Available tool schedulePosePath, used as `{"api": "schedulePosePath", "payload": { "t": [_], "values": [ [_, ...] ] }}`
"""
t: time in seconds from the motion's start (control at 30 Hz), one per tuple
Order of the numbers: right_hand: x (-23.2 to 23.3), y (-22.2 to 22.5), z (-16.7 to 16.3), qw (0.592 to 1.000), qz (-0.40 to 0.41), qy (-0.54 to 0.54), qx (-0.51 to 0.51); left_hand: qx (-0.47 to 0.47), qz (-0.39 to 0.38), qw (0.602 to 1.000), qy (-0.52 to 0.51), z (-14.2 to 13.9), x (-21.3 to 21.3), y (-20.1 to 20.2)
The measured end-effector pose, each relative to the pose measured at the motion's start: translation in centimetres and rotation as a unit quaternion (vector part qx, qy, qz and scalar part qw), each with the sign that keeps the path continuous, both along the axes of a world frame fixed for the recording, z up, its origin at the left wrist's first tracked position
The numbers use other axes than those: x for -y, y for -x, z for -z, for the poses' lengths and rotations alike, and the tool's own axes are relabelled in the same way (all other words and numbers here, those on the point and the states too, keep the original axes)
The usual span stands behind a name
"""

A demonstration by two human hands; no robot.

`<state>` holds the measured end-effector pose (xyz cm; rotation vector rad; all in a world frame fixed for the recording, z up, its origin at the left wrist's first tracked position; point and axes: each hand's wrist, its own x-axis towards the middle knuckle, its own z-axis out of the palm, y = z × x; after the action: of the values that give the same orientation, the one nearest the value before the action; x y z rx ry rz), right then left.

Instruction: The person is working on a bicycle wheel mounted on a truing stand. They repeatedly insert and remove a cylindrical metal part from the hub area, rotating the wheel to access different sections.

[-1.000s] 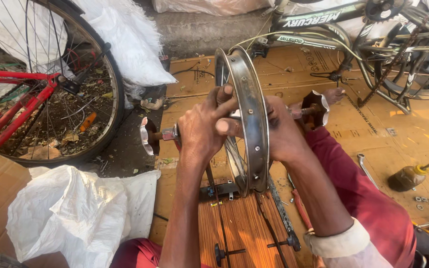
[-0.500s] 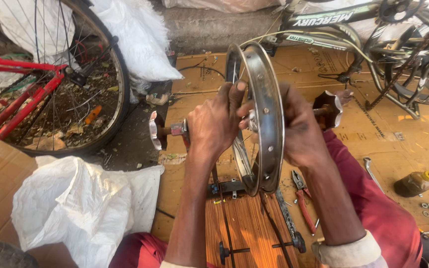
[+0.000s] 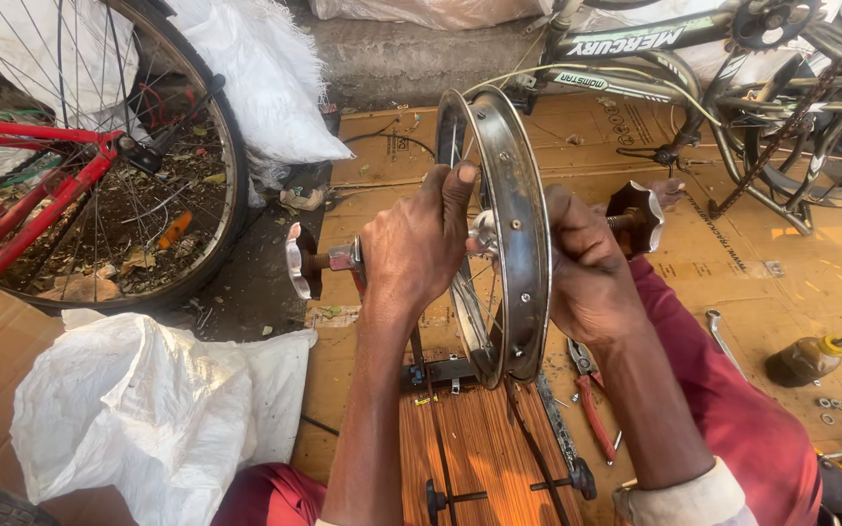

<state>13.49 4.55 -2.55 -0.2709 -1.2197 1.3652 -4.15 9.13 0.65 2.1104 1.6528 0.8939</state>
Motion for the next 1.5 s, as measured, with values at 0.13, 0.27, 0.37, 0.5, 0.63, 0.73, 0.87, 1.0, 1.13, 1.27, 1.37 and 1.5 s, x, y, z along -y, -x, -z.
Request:
{"api": "schedulePosePath", "payload": {
  "t": [0.13,0.27,0.37,0.5,0.63,0.73,0.87,1.0,1.13,1.27,1.37,1.5],
  "values": [
    [-0.4,0.9,-0.3,0.992,0.095,-0.020,0.074,-0.014,-0.007,1.000,0.023,0.8,-0.4,0.1],
    [-0.1,1.8,-2.3,0.943,0.181,-0.125,0.249,-0.064,0.008,0.996,-0.065,2.8,-1.3,0.4],
    [0.3,1.9,-3.4,0.911,0.183,0.024,0.368,-0.131,0.043,0.960,-0.245,3.8,-1.3,0.7],
    [0.8,0.8,-3.3,0.984,-0.013,-0.062,0.164,-0.044,0.005,0.999,-0.008,2.9,-1.2,0.7],
    [0.6,0.4,-2.0,0.996,-0.013,-0.038,0.079,-0.026,-0.015,1.000,-0.001,1.4,-0.6,0.3],
    [-0.1,1.1,-1.4,0.988,0.087,-0.026,0.129,-0.046,-0.014,0.999,0.009,0.9,-0.3,0.2],
    [-0.4,1.4,-1.7,0.964,0.125,-0.066,0.225,-0.068,0.002,0.996,-0.052,1.3,-0.3,0.3],
    [-0.1,0.8,-1.7,0.948,0.102,0.022,0.300,-0.038,0.013,0.997,-0.064,1.5,-0.5,0.5],
    [0.1,0.0,-0.6,0.993,-0.037,-0.074,0.084,-0.057,-0.003,0.998,0.018,1.0,-0.5,0.3],
    [-0.1,0.2,0.1,0.997,0.023,-0.042,0.059,-0.028,-0.020,0.999,0.033,0.7,-0.3,0.1],
    [-0.6,1.0,-0.5,0.977,0.131,-0.051,0.158,-0.054,-0.022,0.998,-0.010,1.2,-0.3,0.3],
    [-0.5,1.6,-1.9,0.915,0.193,0.003,0.354,-0.057,0.015,0.992,-0.113,1.9,-0.7,0.6]
  ]
}}
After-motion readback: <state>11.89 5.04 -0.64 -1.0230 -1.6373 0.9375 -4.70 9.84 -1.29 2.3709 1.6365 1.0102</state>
